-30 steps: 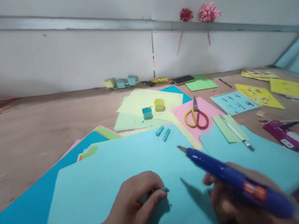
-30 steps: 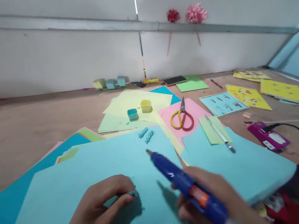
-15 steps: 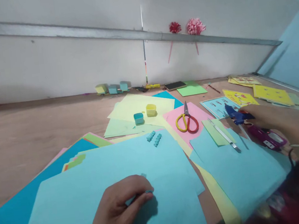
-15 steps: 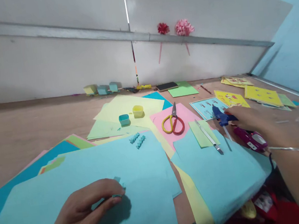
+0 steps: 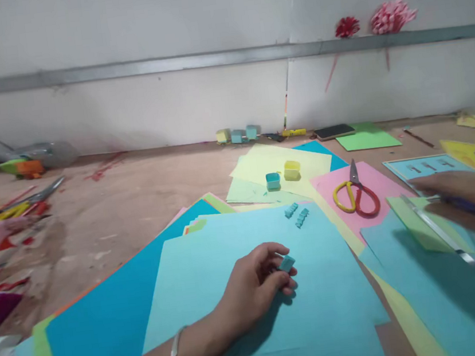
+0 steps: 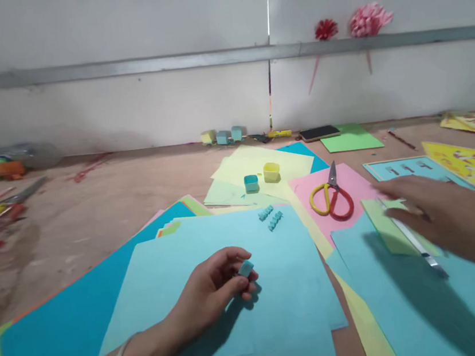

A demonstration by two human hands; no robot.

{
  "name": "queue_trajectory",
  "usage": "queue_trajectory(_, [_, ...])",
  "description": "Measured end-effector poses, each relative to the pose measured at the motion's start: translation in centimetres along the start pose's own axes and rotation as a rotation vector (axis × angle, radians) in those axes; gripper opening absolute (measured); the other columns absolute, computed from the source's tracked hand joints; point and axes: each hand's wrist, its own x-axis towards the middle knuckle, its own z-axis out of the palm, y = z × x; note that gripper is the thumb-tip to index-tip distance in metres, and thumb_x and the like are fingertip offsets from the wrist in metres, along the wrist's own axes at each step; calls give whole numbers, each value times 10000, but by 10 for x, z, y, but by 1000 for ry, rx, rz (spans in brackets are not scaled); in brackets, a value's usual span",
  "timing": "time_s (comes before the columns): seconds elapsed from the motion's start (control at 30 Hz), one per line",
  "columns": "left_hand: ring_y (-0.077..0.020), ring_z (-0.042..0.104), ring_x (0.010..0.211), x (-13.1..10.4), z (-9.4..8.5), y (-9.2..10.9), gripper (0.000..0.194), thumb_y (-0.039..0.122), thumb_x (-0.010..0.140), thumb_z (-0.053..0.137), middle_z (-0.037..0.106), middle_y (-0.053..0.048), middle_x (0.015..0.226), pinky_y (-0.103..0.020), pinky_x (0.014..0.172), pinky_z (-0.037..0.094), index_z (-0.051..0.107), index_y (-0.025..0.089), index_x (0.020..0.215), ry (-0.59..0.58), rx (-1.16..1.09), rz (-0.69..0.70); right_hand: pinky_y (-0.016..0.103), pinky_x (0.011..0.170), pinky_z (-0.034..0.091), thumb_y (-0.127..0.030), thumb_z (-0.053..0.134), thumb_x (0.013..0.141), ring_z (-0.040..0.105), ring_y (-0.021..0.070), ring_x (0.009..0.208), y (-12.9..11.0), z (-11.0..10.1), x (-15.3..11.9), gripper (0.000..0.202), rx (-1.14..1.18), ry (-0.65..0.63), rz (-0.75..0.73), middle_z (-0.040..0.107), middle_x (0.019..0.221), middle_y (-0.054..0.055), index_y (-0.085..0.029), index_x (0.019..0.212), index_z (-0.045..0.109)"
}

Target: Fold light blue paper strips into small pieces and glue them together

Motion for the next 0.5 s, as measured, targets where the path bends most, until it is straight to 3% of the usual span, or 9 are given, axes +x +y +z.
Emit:
queue_trajectory(0.07, [-168, 672, 635, -2, -1, -3, 221, 179, 702, 643, 703, -34, 742, -243, 512, 512, 525, 185, 888, -15, 64, 25, 359, 805, 550, -410, 522, 958, 694, 239, 963, -65, 3, 1, 300, 213, -77, -256, 729, 1057, 120, -250, 1160, 674])
queue_trajectory(0.1, [-162, 666, 621, -3, -2, -4, 186, 180, 717, 629, 708, -35, 741, -228, 489, 492, 508, 192, 857, -24, 107, 37, 366, 821, 550, -379, 524, 957, 687, 237, 973, -97, 6, 3, 276, 313, -93, -303, 718, 1083, 113, -248, 1161, 657])
queue_trajectory(0.17, [-140, 648, 594, -4, -4, -4, 123, 175, 744, 605, 699, -23, 722, -215, 495, 476, 509, 191, 819, -39, 200, 82, 306, 722, 556, -280, 559, 932, 686, 193, 863, -151, 17, 8, 237, 473, -266, -345, 710, 1023, 94, -217, 1145, 641])
queue_trajectory(0.23, [-116, 624, 564, -5, -6, -4, 78, 157, 759, 587, 660, 10, 667, -218, 544, 481, 536, 186, 812, -51, 274, 143, 268, 643, 528, -209, 597, 886, 663, 165, 762, -184, 30, 14, 179, 562, -351, -337, 703, 895, 59, -183, 1054, 654])
queue_trajectory(0.37, [-101, 586, 527, -5, -9, -2, 73, 139, 773, 569, 593, 53, 596, -215, 566, 466, 564, 188, 826, -51, 335, 195, 218, 572, 450, -128, 506, 881, 591, 115, 630, -201, 52, 22, 174, 679, -338, -301, 643, 700, -4, -189, 785, 637])
queue_trajectory(0.5, [-103, 567, 534, -4, -13, 1, 84, 162, 784, 598, 594, 57, 601, -209, 560, 435, 612, 189, 862, 9, 438, 208, 220, 568, 444, -168, 516, 884, 591, 111, 617, -196, 62, 23, 166, 765, -321, -201, 656, 693, -10, -196, 784, 646])
